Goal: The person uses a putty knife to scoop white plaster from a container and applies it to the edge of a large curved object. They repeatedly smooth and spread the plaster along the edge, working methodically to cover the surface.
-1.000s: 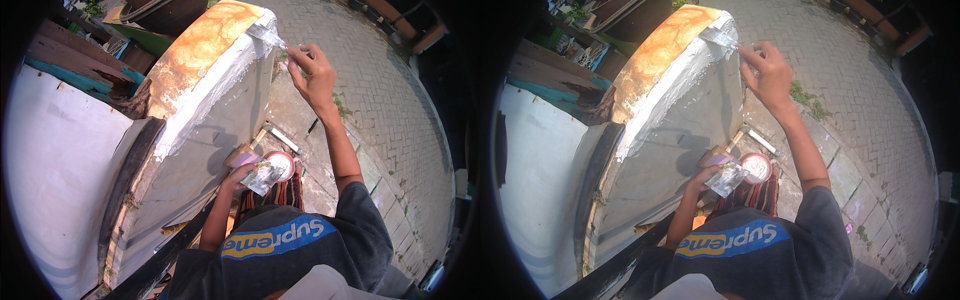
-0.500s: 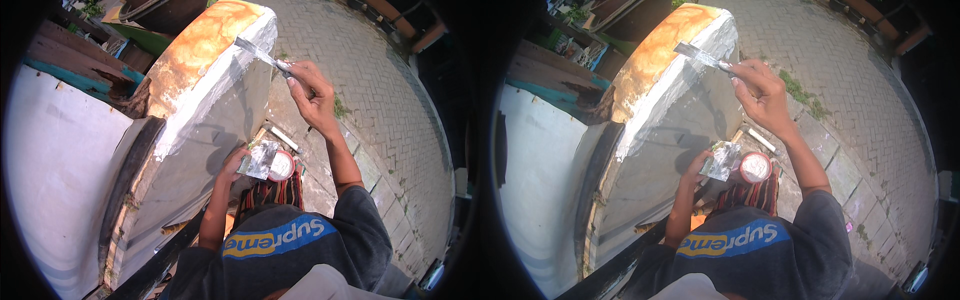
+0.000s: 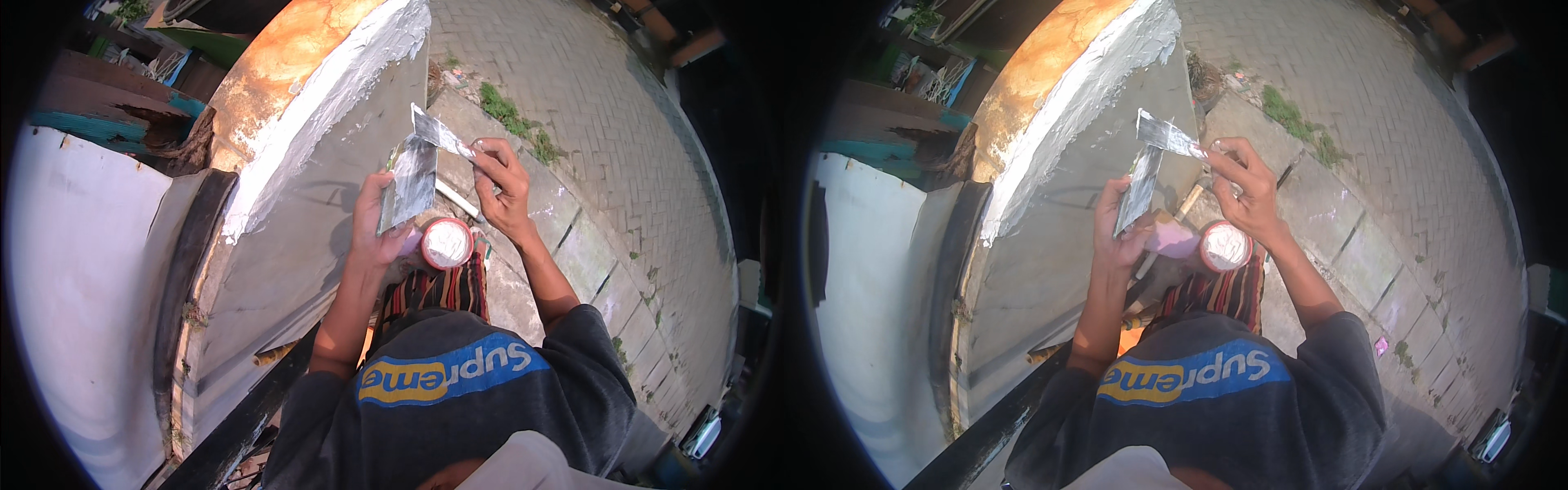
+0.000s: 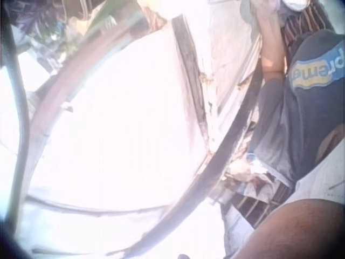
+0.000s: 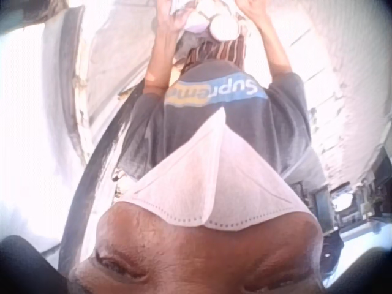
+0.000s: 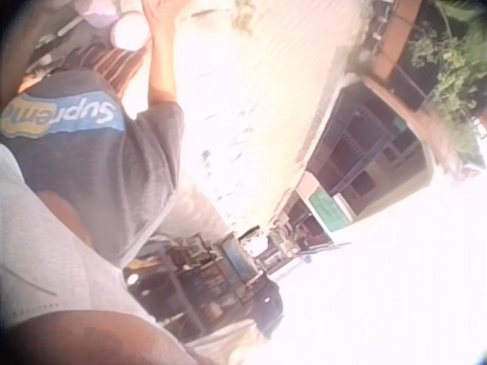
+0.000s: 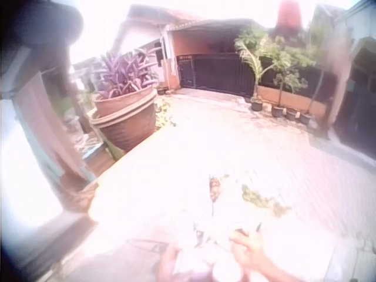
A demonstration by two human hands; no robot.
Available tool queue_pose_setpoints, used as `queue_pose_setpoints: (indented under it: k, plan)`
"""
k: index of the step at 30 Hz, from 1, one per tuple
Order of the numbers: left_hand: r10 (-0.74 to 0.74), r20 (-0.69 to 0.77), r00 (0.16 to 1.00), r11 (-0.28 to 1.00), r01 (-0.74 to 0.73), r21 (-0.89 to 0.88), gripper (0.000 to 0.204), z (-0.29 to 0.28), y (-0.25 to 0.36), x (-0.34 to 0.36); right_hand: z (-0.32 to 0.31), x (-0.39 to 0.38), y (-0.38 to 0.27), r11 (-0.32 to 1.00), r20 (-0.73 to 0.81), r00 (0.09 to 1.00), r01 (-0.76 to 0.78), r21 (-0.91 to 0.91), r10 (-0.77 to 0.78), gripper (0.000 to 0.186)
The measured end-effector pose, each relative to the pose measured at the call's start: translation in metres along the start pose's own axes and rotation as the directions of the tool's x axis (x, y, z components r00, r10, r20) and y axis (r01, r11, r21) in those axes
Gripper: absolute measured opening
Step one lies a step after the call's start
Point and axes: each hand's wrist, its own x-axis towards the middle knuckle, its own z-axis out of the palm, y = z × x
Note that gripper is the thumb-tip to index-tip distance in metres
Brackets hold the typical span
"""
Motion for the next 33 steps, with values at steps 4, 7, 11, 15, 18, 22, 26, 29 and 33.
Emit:
queue_pose_setpoints:
  k: [4,7,11,15,18,22,26,29,33]
  plan:
    - [-0.019,0.041,0.999,1.0,0.019,0.014,0.02,0.004,-0.006,-0.002,-0.011,-0.01,0.001,0.996,-0.017,1.0,0.008,-0.086,-0.009,0.039]
    - [0.004,0.037,0.999,1.0,-0.004,0.02,0.021,0.006,-0.012,-0.002,-0.02,-0.017,-0.001,0.994,0.0,1.0,0.01,-0.107,-0.01,0.04]
    - [0.043,-0.019,0.999,0.993,-0.041,0.107,0.024,0.003,-0.017,-0.002,-0.031,-0.029,0.0,0.991,0.031,0.999,0.033,-0.13,-0.029,0.04]
    - [0.086,-0.081,0.993,0.984,-0.072,0.164,0.027,0.007,-0.021,-0.004,-0.042,-0.048,0.001,0.991,0.073,0.995,-0.054,-0.126,0.063,0.041]
    - [0.044,0.012,0.999,0.98,-0.045,0.196,0.028,-0.009,-0.024,-0.004,-0.049,-0.054,-0.002,0.984,0.117,0.988,-0.084,-0.156,0.103,0.042]
    - [0.04,-0.018,0.999,0.989,-0.037,0.142,0.023,-0.018,-0.022,-0.003,-0.05,-0.063,0.002,0.989,0.11,0.989,-0.088,-0.117,0.101,0.04]
    - [0.039,-0.066,0.997,0.992,-0.03,0.123,0.018,-0.026,-0.021,0.0,-0.038,-0.057,-0.002,0.995,-0.046,0.994,-0.102,0.005,0.102,0.038]
    - [-0.048,-0.008,0.999,0.998,0.049,0.05,0.018,-0.019,-0.027,-0.001,-0.011,-0.036,-0.017,0.998,-0.12,0.992,-0.018,0.065,0.026,0.037]
    - [-0.048,-0.085,0.995,0.998,0.052,0.044,0.018,0.0,-0.028,0.0,0.014,-0.039,-0.017,0.995,-0.153,0.988,-0.004,0.096,0.018,0.037]
